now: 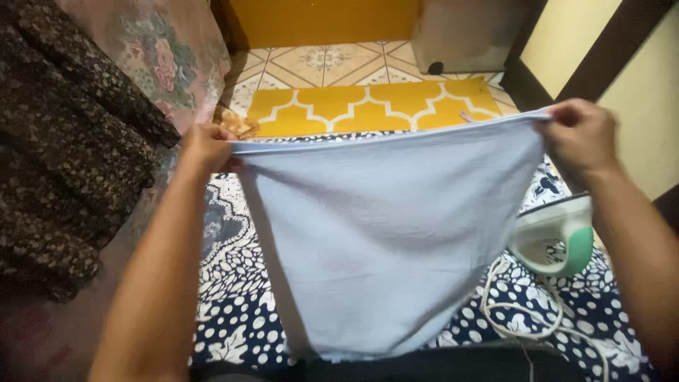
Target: The person irons a blue cloth with an iron on a mat on the floor, then folds the cloth into a rectangle.
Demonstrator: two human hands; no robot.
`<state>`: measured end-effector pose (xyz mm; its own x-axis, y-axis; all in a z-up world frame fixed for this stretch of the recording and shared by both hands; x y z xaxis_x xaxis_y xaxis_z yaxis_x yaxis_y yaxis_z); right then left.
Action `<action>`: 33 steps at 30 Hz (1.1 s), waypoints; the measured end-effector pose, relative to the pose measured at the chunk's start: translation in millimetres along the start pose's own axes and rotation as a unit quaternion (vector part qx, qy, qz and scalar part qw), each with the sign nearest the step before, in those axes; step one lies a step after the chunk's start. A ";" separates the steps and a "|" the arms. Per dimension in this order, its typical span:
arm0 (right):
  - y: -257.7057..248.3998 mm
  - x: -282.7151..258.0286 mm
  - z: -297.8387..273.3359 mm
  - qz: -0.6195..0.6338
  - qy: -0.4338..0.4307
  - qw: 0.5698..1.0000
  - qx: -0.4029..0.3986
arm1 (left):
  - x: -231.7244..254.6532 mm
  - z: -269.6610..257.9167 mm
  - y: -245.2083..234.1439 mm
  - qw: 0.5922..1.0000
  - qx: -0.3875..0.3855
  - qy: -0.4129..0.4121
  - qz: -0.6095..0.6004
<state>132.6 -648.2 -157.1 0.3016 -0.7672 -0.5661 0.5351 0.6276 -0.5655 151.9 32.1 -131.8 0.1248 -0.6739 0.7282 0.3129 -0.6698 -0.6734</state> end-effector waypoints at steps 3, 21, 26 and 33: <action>29.8 -3.5 65.6 -0.034 -0.110 0.987 0.110 | 5.5 71.6 28.2 0.960 0.218 0.139 0.104; 81.1 65.9 -248.5 -0.049 -0.005 0.995 -0.088 | -168.0 -182.8 140.7 0.987 0.161 -0.021 -0.007; 117.4 69.4 -331.7 -0.148 0.101 0.933 -0.313 | -267.2 -243.2 188.1 0.973 -0.004 -0.230 0.030; 94.8 58.7 -339.1 -0.131 -0.046 0.928 -0.346 | -284.1 -258.5 167.1 0.969 -0.139 0.015 0.206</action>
<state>-66.6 -588.9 -447.4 0.3169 -0.8931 -0.3194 -0.0258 0.3285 -0.9441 -74.6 30.9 -484.1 0.1558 -0.9076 0.3899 -0.0226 -0.3979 -0.9172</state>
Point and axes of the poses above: each hand's wrist, its own z-axis towards the middle knuckle, its own y-axis out of the palm, x = y × z, the point moved 2 cm from there along z, towards the middle knuckle, and after that the axes turned 6 degrees about z, right-handed, at the moved point
